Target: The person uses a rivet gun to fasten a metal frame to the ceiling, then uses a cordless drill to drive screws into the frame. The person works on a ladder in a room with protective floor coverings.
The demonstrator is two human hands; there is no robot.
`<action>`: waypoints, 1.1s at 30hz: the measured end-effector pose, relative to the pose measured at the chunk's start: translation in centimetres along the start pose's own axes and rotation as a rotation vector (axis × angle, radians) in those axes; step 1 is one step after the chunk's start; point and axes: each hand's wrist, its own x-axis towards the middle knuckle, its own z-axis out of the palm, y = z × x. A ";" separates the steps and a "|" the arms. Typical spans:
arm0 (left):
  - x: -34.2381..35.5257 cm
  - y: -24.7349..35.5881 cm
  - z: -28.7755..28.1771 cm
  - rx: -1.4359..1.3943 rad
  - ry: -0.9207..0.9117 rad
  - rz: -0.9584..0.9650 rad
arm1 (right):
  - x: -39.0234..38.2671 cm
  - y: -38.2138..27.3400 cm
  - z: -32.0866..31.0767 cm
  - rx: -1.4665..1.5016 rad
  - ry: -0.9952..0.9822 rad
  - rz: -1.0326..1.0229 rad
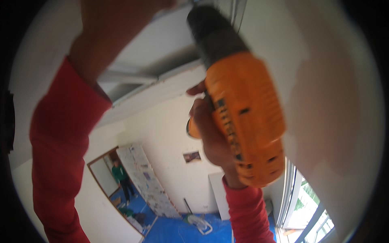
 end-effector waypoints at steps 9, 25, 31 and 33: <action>1.9 -1.3 -1.9 0.055 -0.069 0.006 | 0.3 -2.5 2.0 0.007 0.130 0.112; 1.6 -2.8 2.0 0.396 0.165 -0.001 | 0.9 0.1 3.3 0.051 0.097 0.091; 0.6 -1.7 1.2 0.157 -0.073 -0.056 | 0.9 -0.4 3.2 -0.194 0.018 0.026; 0.7 -2.4 1.7 0.078 0.053 0.000 | 0.7 -1.1 3.4 -0.325 0.005 0.009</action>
